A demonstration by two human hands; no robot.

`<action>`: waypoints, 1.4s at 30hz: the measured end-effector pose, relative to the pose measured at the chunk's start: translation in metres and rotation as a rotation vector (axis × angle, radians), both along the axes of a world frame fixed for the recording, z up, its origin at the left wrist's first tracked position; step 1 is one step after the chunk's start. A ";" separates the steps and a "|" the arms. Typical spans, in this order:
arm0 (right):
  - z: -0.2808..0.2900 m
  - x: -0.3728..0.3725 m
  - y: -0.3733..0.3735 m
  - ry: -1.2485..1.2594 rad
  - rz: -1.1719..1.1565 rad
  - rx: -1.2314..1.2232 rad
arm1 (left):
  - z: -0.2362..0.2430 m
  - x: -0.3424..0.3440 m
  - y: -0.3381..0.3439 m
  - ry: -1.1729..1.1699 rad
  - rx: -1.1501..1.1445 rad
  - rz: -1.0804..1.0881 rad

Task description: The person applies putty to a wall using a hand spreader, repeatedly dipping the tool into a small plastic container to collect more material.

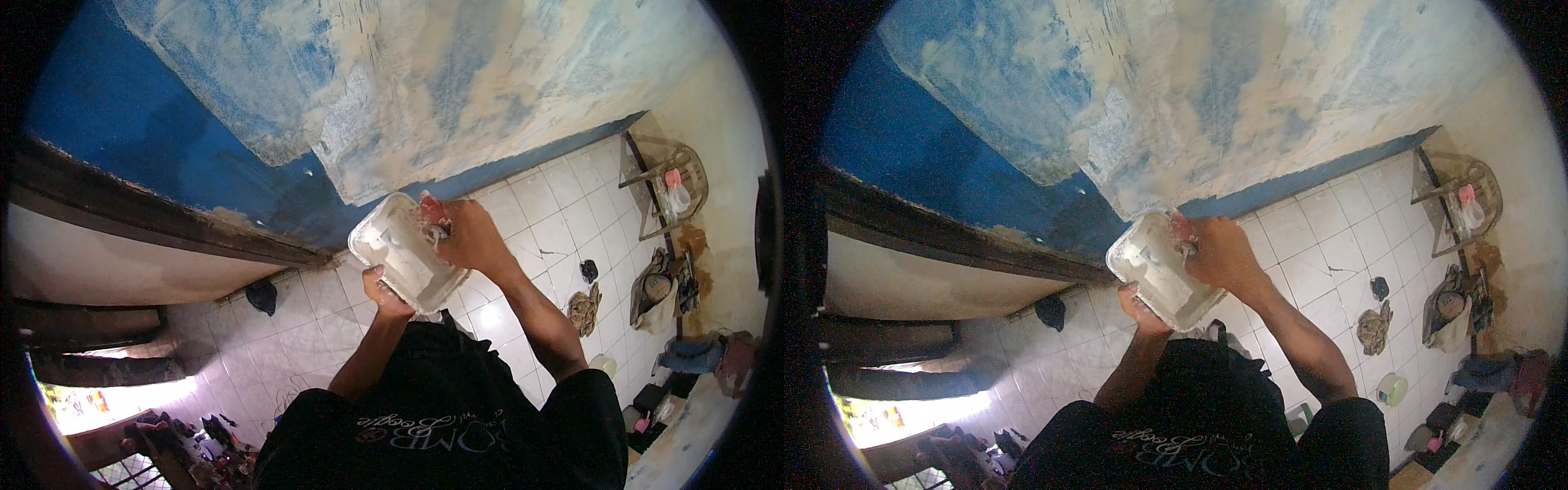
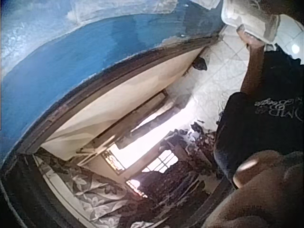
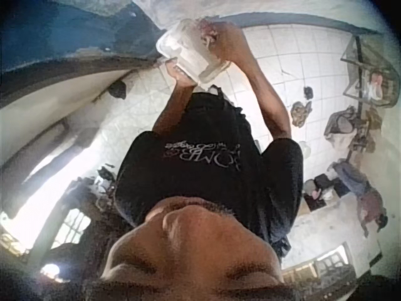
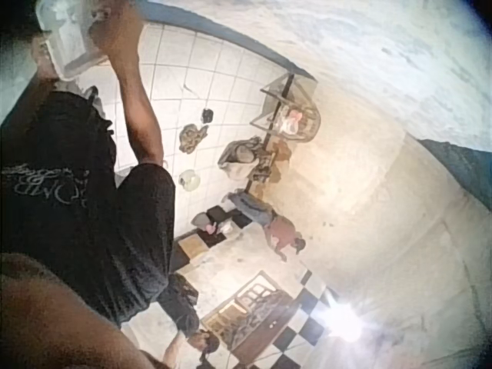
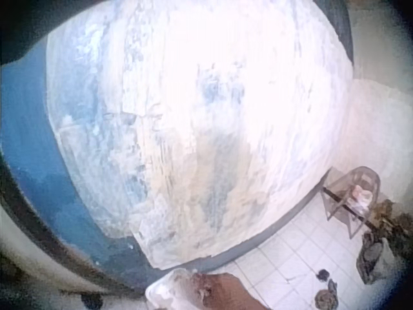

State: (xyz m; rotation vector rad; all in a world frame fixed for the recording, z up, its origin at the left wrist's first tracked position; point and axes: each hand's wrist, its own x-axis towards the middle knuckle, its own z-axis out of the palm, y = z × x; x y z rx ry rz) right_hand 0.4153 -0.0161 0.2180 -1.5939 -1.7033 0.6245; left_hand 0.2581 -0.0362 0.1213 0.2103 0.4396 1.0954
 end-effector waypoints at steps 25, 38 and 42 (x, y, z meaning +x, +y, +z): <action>0.000 -0.007 0.007 -0.090 0.025 -0.152 | -0.004 -0.008 0.000 0.019 -0.038 0.040; -0.009 -0.006 0.007 -0.069 -0.008 -0.176 | -0.004 -0.008 0.001 0.011 -0.019 0.032; -0.010 -0.010 0.005 -0.029 0.074 -0.058 | -0.001 -0.004 0.003 -0.038 -0.039 0.025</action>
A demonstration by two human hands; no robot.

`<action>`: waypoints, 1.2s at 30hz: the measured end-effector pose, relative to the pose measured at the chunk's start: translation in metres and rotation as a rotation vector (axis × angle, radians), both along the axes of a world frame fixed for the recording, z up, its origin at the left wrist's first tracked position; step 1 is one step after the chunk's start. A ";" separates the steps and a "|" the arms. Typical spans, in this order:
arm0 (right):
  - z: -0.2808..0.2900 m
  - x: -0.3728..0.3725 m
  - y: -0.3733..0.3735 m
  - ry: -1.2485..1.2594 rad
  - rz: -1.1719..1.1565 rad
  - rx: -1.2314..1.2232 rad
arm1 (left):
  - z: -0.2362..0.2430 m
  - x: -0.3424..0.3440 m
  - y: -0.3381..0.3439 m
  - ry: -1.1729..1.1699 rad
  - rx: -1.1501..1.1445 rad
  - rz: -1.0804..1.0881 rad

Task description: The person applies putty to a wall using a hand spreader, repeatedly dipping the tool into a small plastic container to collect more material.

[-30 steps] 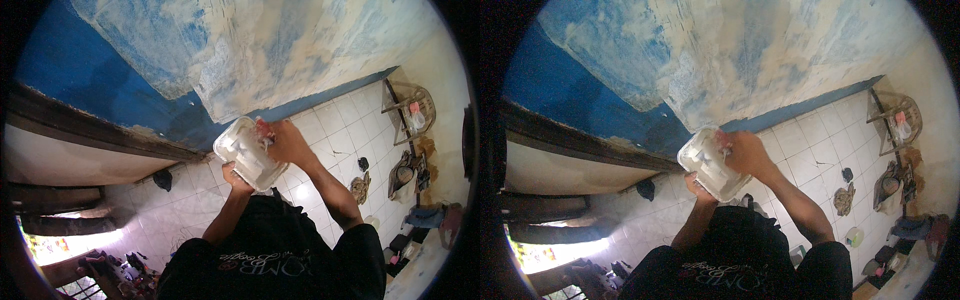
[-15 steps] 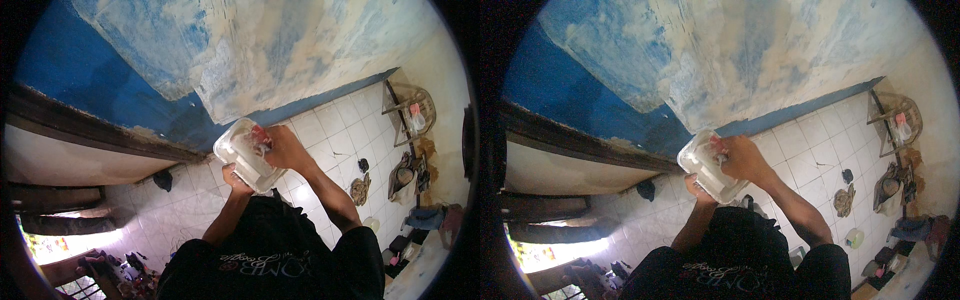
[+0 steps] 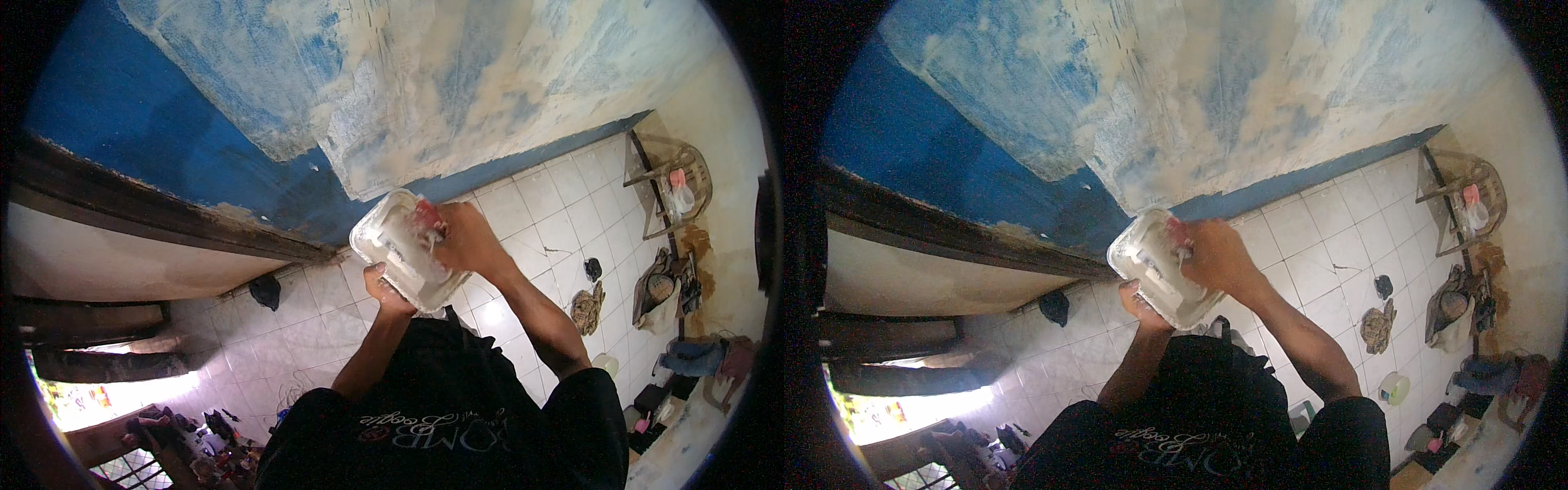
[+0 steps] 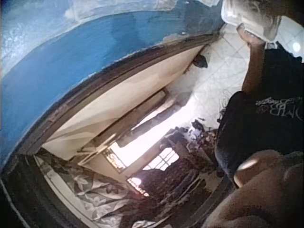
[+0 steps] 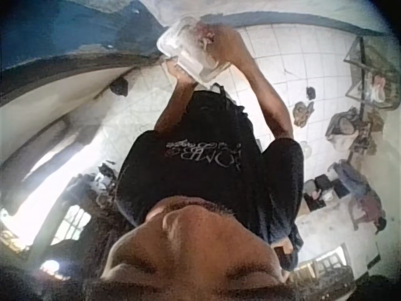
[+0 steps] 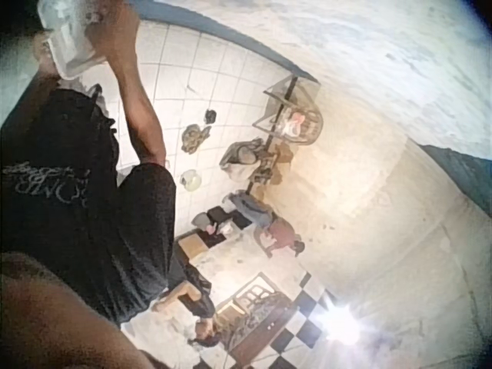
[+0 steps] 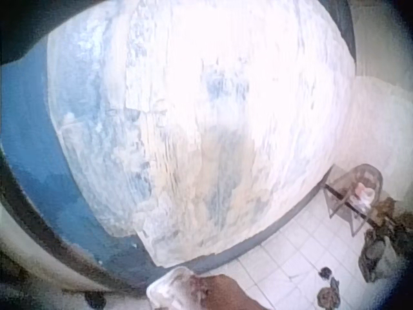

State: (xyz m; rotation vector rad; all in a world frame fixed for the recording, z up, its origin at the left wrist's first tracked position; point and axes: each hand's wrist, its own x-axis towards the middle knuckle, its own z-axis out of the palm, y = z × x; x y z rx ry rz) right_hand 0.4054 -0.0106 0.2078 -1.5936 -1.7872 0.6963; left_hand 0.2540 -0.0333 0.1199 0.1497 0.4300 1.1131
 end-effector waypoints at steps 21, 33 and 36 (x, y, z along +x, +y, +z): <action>0.003 -0.023 -0.014 -0.135 -0.032 0.034 | -0.001 0.001 -0.002 0.050 0.028 0.021; 0.014 -0.020 -0.010 -0.101 -0.033 0.025 | -0.006 -0.001 -0.003 -0.008 0.058 0.010; 0.002 -0.036 -0.020 -0.184 0.019 0.066 | -0.010 0.002 -0.003 -0.008 0.072 0.018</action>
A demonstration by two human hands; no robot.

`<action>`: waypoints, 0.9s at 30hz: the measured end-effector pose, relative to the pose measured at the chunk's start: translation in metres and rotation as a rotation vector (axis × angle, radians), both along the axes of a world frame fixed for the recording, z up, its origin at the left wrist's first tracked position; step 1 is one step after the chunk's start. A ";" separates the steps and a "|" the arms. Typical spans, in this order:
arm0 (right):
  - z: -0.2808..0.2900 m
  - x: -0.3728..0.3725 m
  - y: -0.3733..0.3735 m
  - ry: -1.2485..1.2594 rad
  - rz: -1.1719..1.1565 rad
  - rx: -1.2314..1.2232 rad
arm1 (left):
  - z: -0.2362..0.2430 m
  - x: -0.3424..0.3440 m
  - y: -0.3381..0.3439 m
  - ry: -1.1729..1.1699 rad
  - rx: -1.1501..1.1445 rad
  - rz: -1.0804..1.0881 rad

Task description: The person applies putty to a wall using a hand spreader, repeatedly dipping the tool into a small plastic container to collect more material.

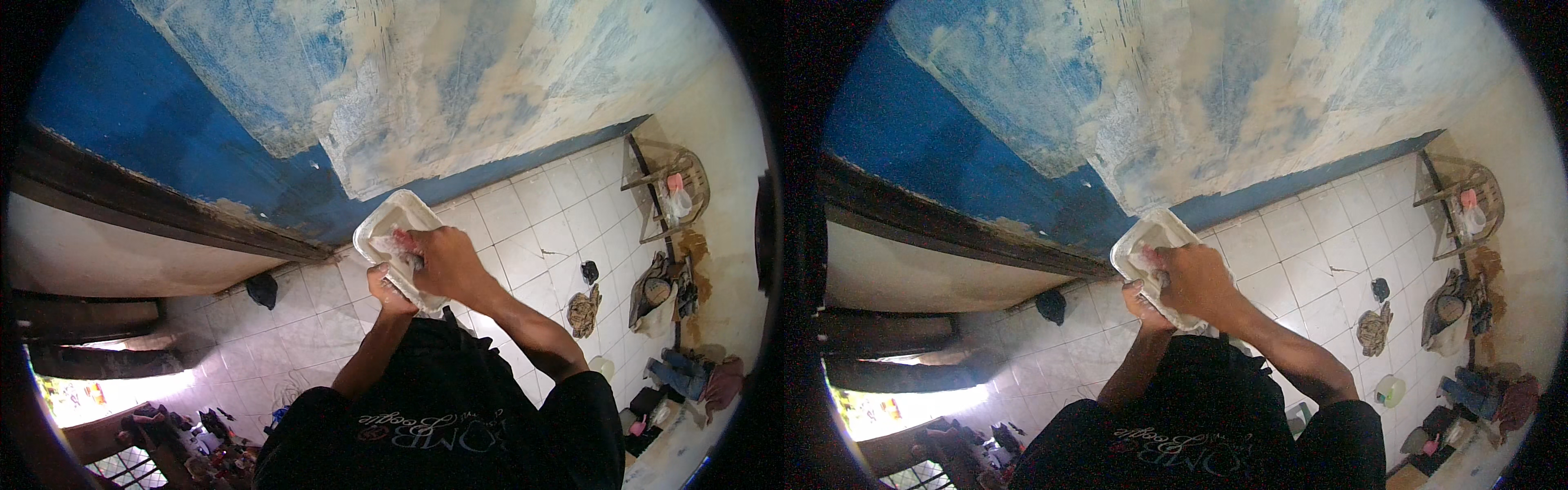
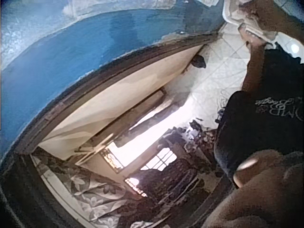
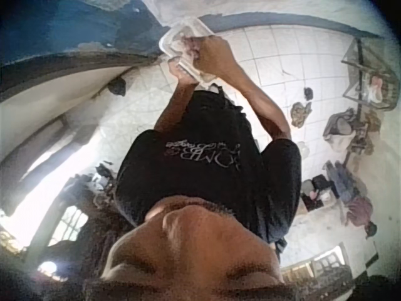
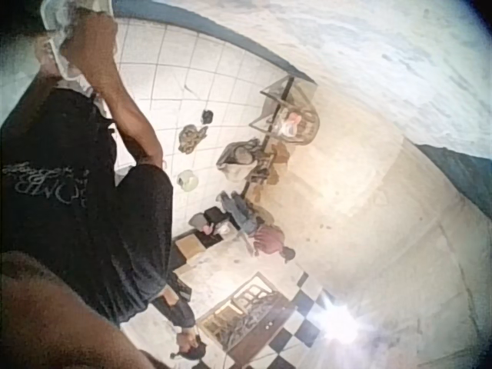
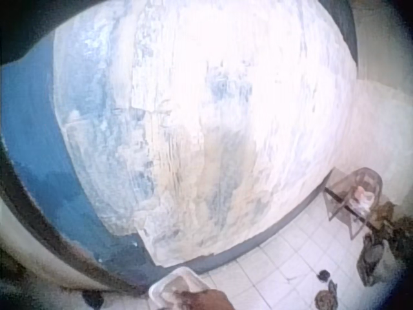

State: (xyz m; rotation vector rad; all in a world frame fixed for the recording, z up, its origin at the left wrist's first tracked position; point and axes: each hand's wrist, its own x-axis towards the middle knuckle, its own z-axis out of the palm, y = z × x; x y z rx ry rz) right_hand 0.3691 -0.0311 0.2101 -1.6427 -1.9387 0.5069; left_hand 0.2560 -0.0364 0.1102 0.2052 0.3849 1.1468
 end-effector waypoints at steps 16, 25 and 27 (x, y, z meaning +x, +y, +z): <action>-0.007 0.046 0.022 0.139 -0.084 -0.052 | 0.007 -0.008 -0.001 -0.086 -0.013 -0.029; -0.002 0.039 0.019 0.245 -0.071 -0.068 | 0.012 -0.008 -0.001 0.033 -0.032 0.009; -0.008 0.042 0.016 0.415 0.047 -0.092 | 0.013 -0.006 0.000 0.043 -0.025 -0.005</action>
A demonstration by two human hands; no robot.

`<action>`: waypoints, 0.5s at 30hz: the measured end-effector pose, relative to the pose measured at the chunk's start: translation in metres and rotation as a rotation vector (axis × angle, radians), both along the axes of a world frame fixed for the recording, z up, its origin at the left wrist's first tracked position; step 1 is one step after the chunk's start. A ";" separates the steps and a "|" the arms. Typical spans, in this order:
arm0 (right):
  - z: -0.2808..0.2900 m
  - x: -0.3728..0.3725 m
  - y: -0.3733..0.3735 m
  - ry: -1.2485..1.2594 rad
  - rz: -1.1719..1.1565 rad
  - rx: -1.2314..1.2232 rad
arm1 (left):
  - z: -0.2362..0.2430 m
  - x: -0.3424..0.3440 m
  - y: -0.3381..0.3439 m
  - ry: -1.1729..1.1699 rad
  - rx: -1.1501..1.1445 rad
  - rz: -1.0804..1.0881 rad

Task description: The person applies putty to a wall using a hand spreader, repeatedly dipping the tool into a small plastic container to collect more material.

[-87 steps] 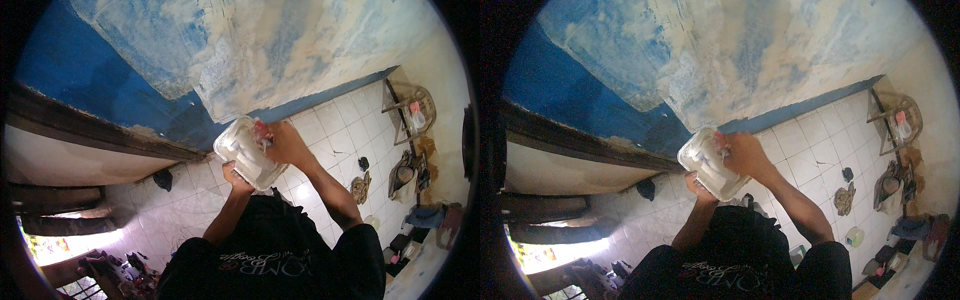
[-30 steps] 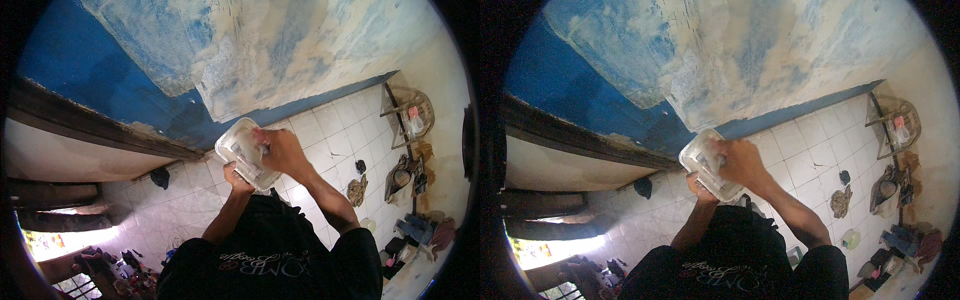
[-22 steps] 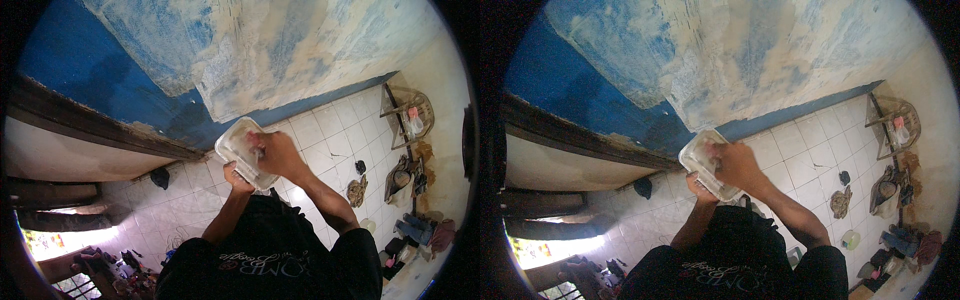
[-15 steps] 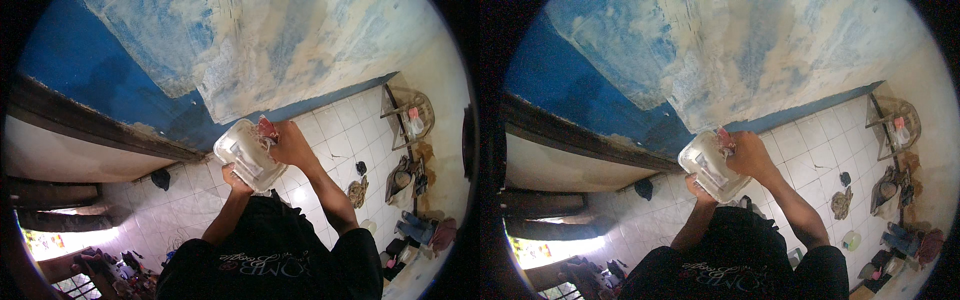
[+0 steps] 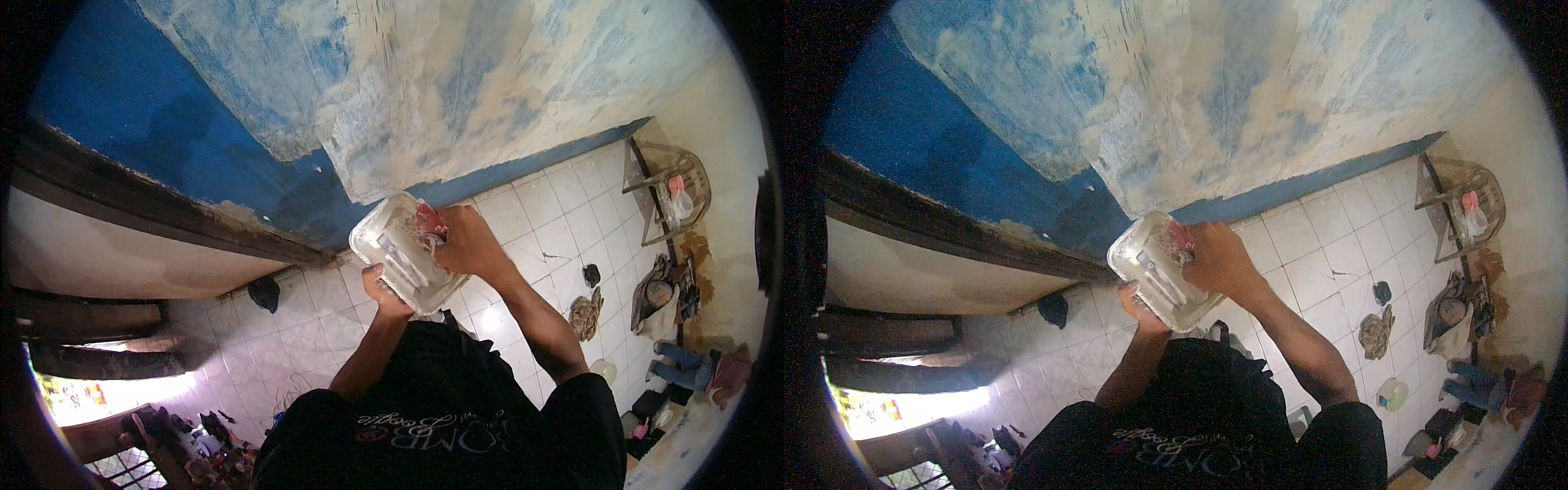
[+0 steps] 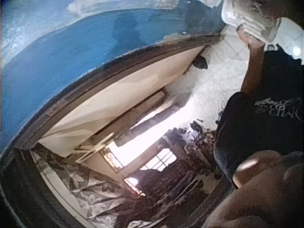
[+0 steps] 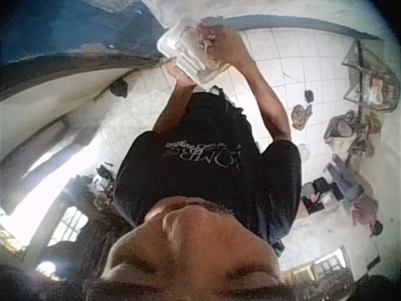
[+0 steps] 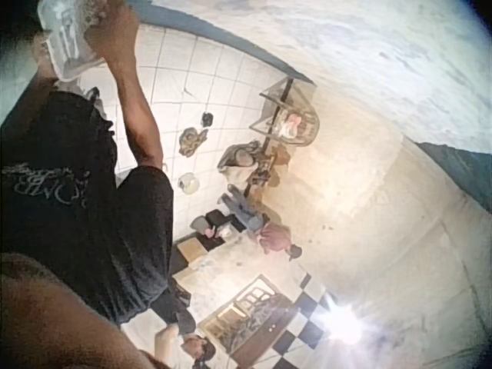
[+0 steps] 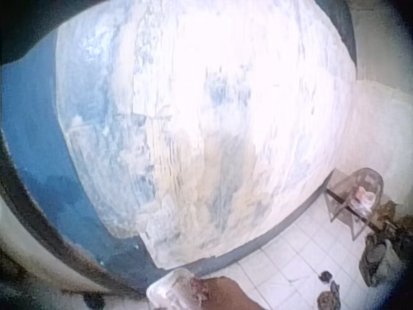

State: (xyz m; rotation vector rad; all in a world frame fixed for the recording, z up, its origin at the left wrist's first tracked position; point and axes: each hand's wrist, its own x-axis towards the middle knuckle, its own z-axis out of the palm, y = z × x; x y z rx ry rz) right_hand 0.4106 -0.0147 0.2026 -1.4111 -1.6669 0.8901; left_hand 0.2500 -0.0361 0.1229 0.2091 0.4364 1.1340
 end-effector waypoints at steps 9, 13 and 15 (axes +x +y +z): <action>0.014 -0.007 0.001 -0.324 -0.082 0.031 | -0.006 -0.004 0.001 0.023 -0.074 0.038; 0.034 -0.013 -0.004 -0.401 -0.183 0.103 | -0.008 -0.003 0.003 -0.056 -0.101 0.031; 0.031 -0.019 -0.007 -0.510 -0.173 0.134 | -0.003 0.001 0.002 -0.019 -0.086 0.032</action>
